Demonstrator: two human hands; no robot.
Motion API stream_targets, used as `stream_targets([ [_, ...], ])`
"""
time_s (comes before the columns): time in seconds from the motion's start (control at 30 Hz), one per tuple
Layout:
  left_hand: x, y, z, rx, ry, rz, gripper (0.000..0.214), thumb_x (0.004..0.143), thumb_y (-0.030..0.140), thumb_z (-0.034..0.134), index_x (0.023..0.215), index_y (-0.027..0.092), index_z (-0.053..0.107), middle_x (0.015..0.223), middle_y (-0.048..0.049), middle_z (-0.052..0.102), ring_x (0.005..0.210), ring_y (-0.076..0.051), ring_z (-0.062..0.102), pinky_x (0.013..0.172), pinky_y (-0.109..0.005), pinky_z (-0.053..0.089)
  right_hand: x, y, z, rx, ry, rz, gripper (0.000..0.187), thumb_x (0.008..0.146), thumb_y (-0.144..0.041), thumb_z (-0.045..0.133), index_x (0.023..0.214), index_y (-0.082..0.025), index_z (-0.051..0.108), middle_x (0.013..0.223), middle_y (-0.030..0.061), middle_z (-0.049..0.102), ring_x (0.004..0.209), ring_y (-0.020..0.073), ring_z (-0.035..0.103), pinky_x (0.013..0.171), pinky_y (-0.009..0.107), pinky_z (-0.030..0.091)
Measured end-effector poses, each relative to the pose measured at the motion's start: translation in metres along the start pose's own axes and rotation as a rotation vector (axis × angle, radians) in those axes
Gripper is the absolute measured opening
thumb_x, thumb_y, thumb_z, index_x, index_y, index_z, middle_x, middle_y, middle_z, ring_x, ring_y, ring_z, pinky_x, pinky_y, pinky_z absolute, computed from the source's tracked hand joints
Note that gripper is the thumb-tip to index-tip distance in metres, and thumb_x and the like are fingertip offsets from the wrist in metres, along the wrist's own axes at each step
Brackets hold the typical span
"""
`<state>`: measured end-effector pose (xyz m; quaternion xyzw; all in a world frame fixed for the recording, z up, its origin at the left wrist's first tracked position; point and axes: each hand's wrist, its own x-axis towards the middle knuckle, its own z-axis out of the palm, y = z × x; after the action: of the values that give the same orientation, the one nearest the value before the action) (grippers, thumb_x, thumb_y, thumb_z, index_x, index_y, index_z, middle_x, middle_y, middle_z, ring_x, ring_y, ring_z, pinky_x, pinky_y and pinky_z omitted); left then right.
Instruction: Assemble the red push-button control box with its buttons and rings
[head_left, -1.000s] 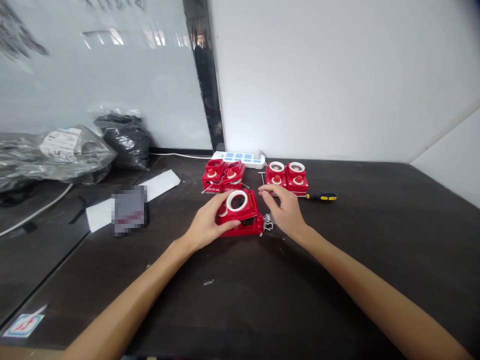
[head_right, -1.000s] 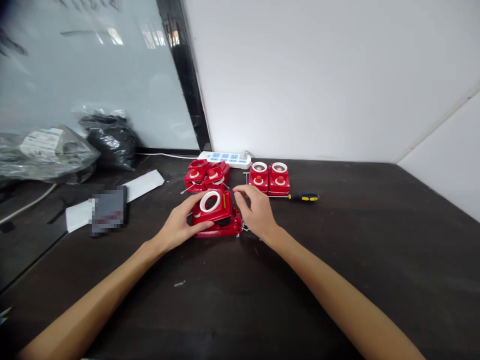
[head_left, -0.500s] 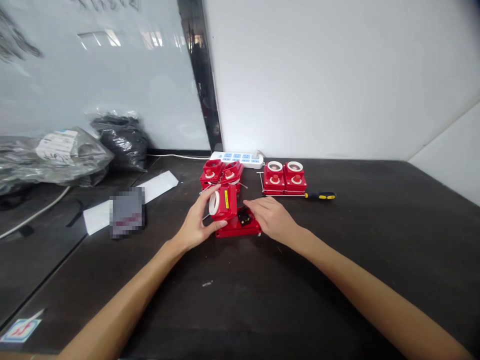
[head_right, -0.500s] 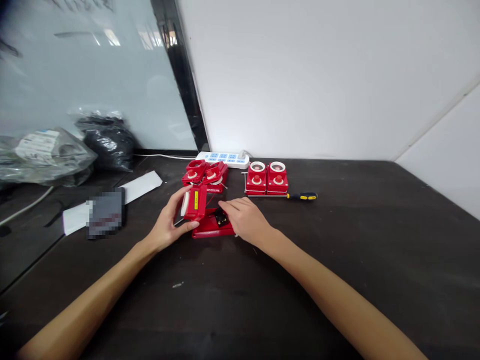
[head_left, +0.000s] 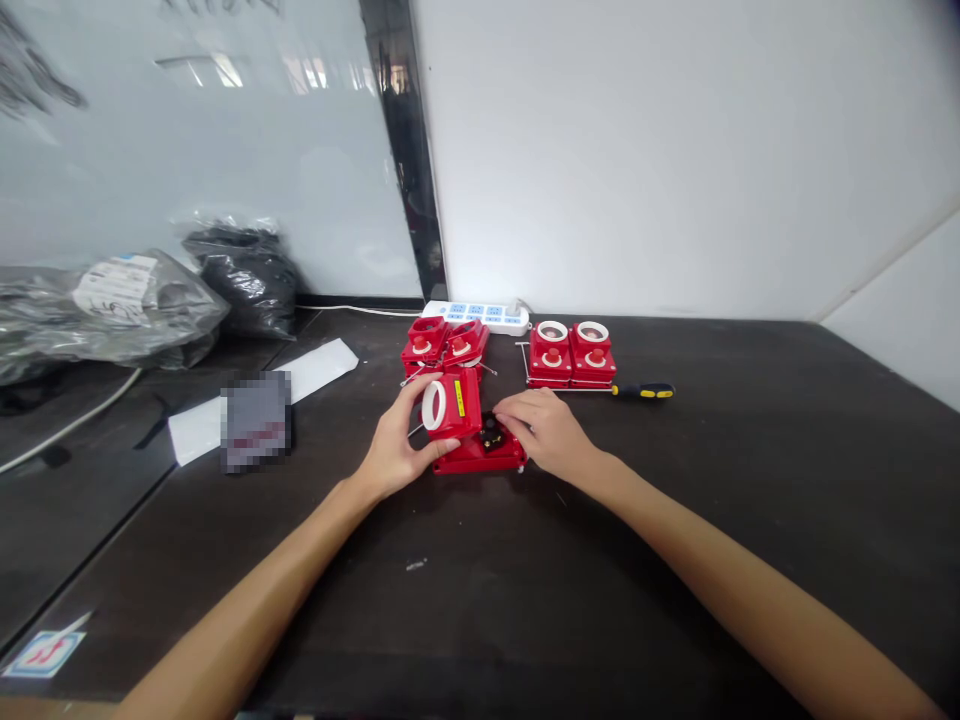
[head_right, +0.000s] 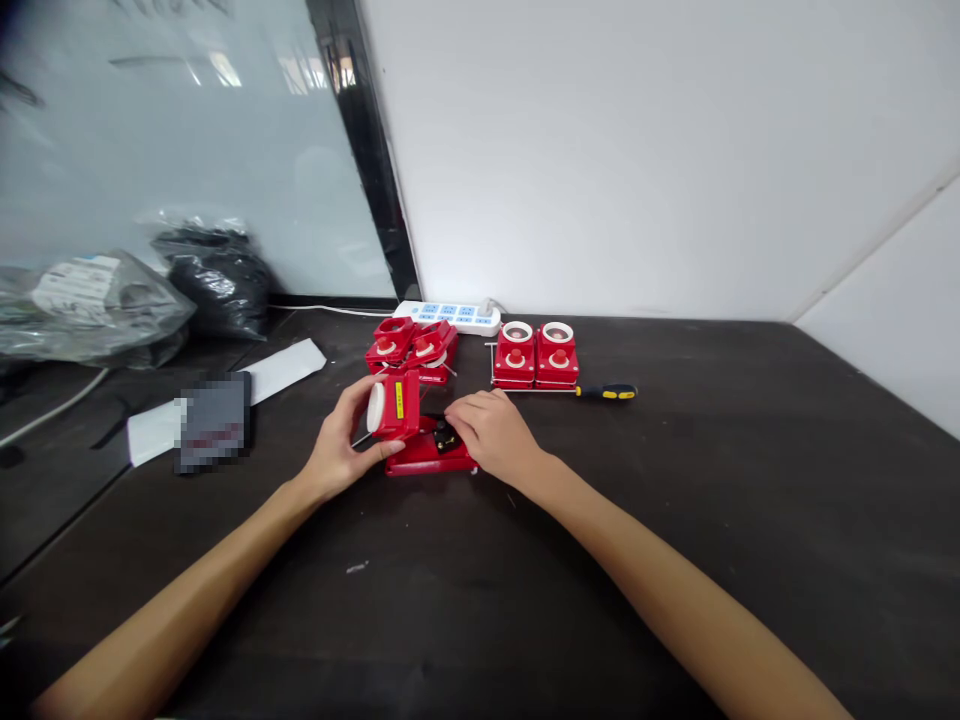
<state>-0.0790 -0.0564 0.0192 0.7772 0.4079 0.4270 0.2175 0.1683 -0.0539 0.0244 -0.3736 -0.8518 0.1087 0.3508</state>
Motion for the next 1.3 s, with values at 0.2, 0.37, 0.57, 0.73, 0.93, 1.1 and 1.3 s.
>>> stream_targets([
  [0.2,0.001,0.001,0.0,0.01,0.0,0.017,0.078,0.075,0.045,0.077,0.14,0.022,0.04,0.141,-0.0149,0.052,0.127,-0.033,0.054,0.105,-0.048,0.046,0.003,-0.003,-0.002,0.023,-0.046,-0.026,0.017,0.091,-0.019,0.056,0.103,-0.018,0.069,0.105,0.0076,0.074,0.093,0.0209,0.065,0.081,0.036,0.043],
  [0.37,0.001,0.003,-0.001,0.025,0.004,0.039,0.076,0.077,0.044,0.076,0.139,0.021,0.041,0.141,-0.0149,0.052,0.127,-0.033,0.054,0.105,-0.049,0.046,0.003,0.002,0.001,-0.012,-0.022,-0.028,0.017,0.092,-0.014,0.052,0.097,-0.017,0.068,0.098,0.008,0.073,0.089,0.0209,0.064,0.08,0.036,0.044],
  [0.57,0.001,0.002,-0.001,0.029,-0.003,0.041,0.077,0.078,0.046,0.075,0.141,0.023,0.039,0.142,-0.0146,0.05,0.127,-0.033,0.053,0.105,-0.05,0.046,0.005,0.006,0.003,0.012,-0.038,-0.025,0.022,0.085,-0.008,0.057,0.102,-0.016,0.067,0.103,0.0089,0.071,0.094,0.0216,0.063,0.083,0.036,0.047],
  [0.73,0.002,0.003,-0.002,0.069,-0.025,0.044,0.077,0.078,0.047,0.074,0.142,0.022,0.04,0.143,-0.0147,0.05,0.13,-0.034,0.051,0.107,-0.052,0.043,0.007,0.008,0.008,-0.06,-0.042,-0.032,0.02,0.09,-0.01,0.053,0.098,-0.018,0.069,0.096,0.0092,0.072,0.088,0.0225,0.062,0.081,0.038,0.047],
  [0.93,0.002,0.004,-0.003,0.115,0.004,0.061,0.074,0.077,0.046,0.076,0.14,0.023,0.043,0.14,-0.0135,0.054,0.126,-0.033,0.055,0.104,-0.05,0.046,0.007,0.011,0.008,0.062,0.15,0.093,0.017,0.092,-0.016,0.051,0.099,-0.02,0.067,0.096,0.0068,0.07,0.087,0.0202,0.065,0.081,0.035,0.051],
  [1.1,0.003,0.005,-0.007,0.211,0.038,0.124,0.08,0.078,0.043,0.075,0.146,0.025,0.035,0.143,-0.0134,0.05,0.128,-0.033,0.053,0.106,-0.051,0.045,0.01,0.006,0.001,0.347,0.273,0.356,0.011,0.086,-0.025,0.058,0.092,-0.019,0.065,0.079,0.0033,0.069,0.067,0.0173,0.065,0.066,0.032,0.051],
  [1.3,0.0,-0.002,-0.007,0.395,-0.005,0.341,0.084,0.081,0.027,0.067,0.152,0.03,0.021,0.142,-0.0137,0.047,0.129,-0.033,0.049,0.104,-0.052,0.047,0.011,-0.003,-0.012,0.762,0.333,0.553,0.023,0.079,-0.032,0.066,0.098,-0.018,0.064,0.067,-0.001,0.063,0.048,0.0115,0.053,0.047,0.028,0.043],
])
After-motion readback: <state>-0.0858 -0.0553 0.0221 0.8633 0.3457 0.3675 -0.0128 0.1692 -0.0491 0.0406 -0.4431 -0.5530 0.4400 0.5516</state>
